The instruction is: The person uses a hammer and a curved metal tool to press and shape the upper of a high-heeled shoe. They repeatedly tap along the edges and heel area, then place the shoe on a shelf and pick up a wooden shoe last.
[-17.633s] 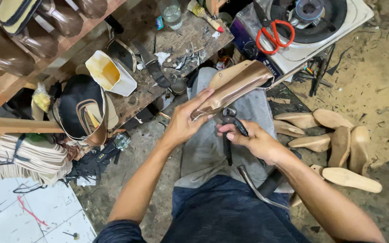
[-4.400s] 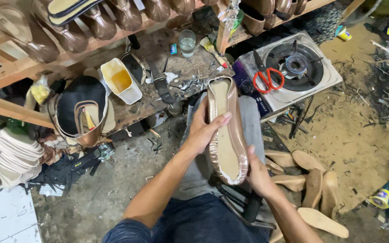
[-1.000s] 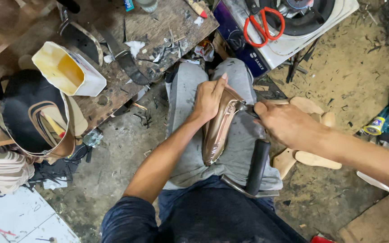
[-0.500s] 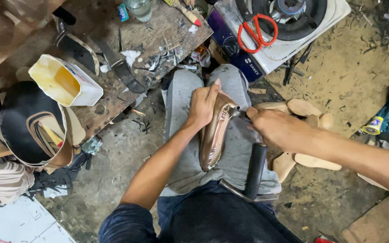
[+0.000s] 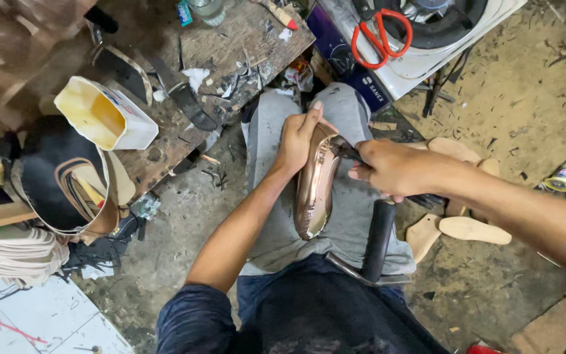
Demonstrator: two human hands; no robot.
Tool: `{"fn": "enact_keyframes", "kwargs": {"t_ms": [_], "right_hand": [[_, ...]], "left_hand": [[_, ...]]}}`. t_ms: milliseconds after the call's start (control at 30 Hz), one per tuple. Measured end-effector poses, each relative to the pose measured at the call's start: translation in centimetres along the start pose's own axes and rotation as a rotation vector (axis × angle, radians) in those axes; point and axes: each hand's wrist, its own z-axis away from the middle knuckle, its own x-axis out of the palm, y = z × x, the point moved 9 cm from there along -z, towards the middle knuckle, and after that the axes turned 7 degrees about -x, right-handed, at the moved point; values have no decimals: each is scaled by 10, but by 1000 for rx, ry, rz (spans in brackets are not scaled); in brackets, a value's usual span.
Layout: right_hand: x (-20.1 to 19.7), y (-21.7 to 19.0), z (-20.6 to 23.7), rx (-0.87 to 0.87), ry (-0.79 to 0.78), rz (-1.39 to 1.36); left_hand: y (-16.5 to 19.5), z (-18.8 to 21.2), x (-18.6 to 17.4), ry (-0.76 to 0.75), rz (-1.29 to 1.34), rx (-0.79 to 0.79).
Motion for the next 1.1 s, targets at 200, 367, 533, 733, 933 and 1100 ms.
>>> {"fn": "enact_keyframes", "kwargs": {"t_ms": [200, 367, 533, 733, 933, 1100], "right_hand": [[17, -52, 73, -484, 647, 234], [31, -92, 125, -855, 919, 378], [32, -91, 106, -757, 723, 284], [45, -94, 105, -682, 752, 395], [65, -95, 90, -551, 701, 598], [61, -106, 96, -887, 746, 257]], "left_hand": [[70, 25, -6, 0, -31, 173], [138, 62, -18, -88, 50, 489], [136, 69, -28, 27, 153, 437], [122, 77, -37, 104, 159, 455], [108, 87, -39, 126, 172, 412], [99, 102, -61, 112, 302, 391]]}}
